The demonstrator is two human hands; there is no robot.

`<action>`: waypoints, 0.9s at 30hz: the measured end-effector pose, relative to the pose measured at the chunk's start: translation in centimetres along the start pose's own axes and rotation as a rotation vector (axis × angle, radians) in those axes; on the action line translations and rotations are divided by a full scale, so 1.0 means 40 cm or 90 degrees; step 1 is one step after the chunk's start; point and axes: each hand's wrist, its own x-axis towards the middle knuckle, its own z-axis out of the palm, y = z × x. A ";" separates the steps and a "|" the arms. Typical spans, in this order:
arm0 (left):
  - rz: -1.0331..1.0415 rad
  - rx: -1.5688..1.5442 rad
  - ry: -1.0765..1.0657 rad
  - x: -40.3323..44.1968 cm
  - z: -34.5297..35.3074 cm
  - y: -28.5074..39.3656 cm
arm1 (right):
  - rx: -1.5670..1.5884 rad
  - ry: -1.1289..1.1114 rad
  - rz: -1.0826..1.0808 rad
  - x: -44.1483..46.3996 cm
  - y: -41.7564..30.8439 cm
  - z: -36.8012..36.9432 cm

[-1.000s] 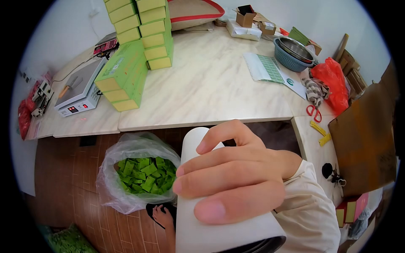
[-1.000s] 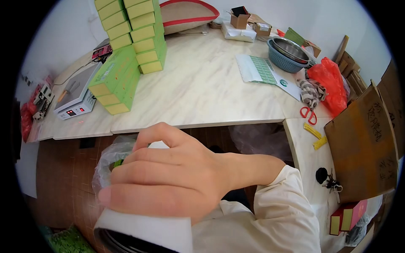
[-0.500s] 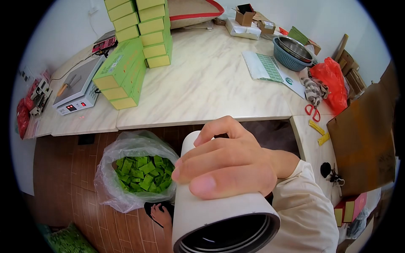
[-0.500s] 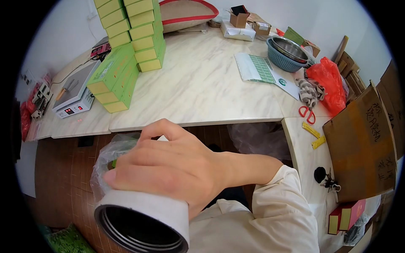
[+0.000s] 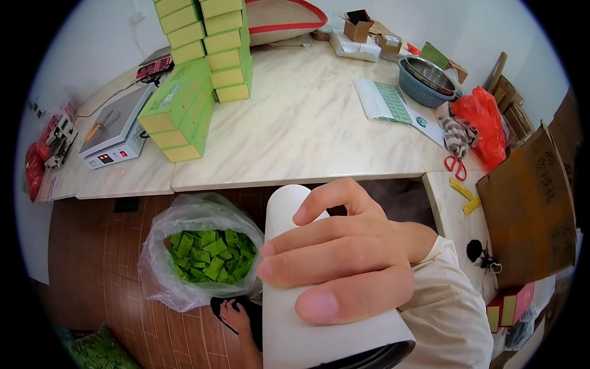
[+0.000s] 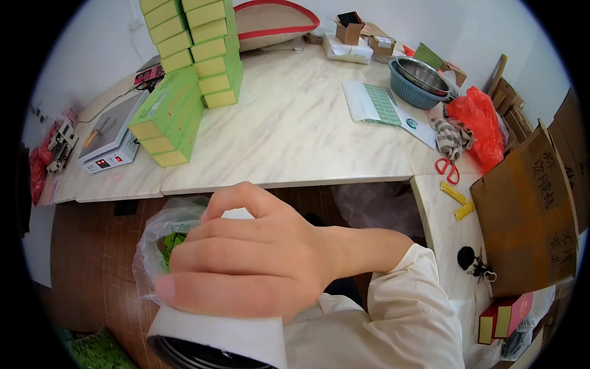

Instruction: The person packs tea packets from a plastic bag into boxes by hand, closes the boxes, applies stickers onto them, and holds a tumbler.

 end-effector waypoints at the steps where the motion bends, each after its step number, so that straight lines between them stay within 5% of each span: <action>1: 0.003 0.001 0.003 -0.001 0.002 -0.002 | 0.000 0.000 -0.001 0.001 0.000 -0.001; 19: 0.013 -0.015 0.013 -0.003 -0.014 0.012 | -0.021 0.022 0.002 0.010 -0.019 0.004; 27: 0.022 -0.011 0.021 -0.005 -0.012 0.008 | -0.066 0.238 -0.135 0.024 0.010 0.052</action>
